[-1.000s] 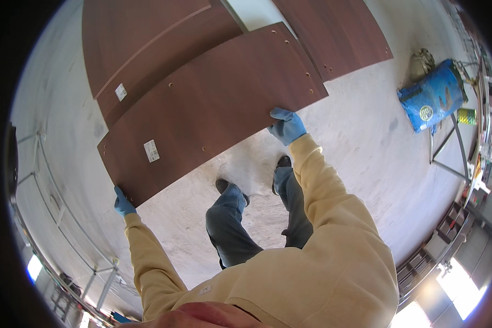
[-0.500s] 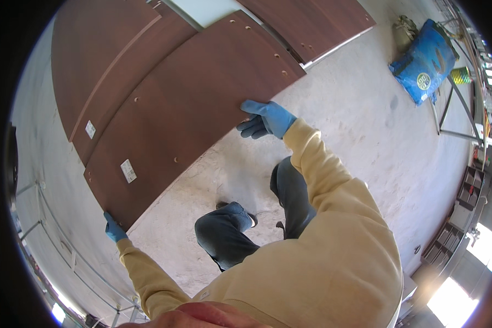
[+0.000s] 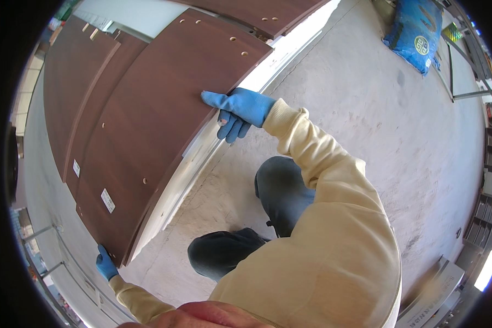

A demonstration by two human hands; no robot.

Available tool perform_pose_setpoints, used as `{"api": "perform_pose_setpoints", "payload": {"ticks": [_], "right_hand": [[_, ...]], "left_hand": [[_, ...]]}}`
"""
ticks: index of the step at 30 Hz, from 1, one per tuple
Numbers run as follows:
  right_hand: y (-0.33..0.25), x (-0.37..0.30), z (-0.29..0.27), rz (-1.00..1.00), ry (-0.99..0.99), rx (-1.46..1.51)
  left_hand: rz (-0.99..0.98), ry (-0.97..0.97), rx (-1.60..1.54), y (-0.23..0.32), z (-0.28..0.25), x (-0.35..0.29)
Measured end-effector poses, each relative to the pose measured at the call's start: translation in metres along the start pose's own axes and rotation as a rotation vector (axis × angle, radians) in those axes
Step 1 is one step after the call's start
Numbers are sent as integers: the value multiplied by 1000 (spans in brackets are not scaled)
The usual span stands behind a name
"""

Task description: The person wipes brown rectangular panels with a cloth, occasionally applying liquid from a bottle. They handle multiple panels one at a time, wiping each surface and then stacking them. The person also kneels to inspect the edges of a panel.

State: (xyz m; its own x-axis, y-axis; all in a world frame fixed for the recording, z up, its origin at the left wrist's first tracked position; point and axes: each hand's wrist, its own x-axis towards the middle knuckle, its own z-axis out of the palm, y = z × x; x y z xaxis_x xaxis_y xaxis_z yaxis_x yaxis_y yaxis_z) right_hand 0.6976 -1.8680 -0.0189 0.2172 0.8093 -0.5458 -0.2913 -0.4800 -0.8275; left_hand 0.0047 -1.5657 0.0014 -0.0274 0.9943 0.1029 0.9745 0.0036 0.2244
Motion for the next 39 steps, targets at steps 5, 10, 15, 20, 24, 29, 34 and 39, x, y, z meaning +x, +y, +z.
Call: {"api": "perform_pose_setpoints", "payload": {"ticks": [5, 10, 15, 20, 24, 29, 34, 39], "right_hand": [[7, 3, -7, -66, 34, 16], [11, 2, -5, -96, 46, 72], [12, 2, -5, -119, 48, 78], [5, 1, -10, -72, 56, -72], [2, -2, -11, -84, 53, -120], [9, 3, -13, -120, 57, -55], [9, 5, -16, -109, 37, -62], [-1, 3, -24, -58, 28, -195]], "left_hand": [[-22, 70, -69, 10, 19, -5], [-38, 46, -83, 19, 22, -12], [-37, 47, -39, 9, 25, -5], [-1, 52, 40, 11, 21, -9], [3, 63, 63, 24, 20, -16], [27, 88, 114, 30, 21, -18], [13, 117, 172, 32, 21, -21], [5, 117, 103, 38, 24, -31]]}}
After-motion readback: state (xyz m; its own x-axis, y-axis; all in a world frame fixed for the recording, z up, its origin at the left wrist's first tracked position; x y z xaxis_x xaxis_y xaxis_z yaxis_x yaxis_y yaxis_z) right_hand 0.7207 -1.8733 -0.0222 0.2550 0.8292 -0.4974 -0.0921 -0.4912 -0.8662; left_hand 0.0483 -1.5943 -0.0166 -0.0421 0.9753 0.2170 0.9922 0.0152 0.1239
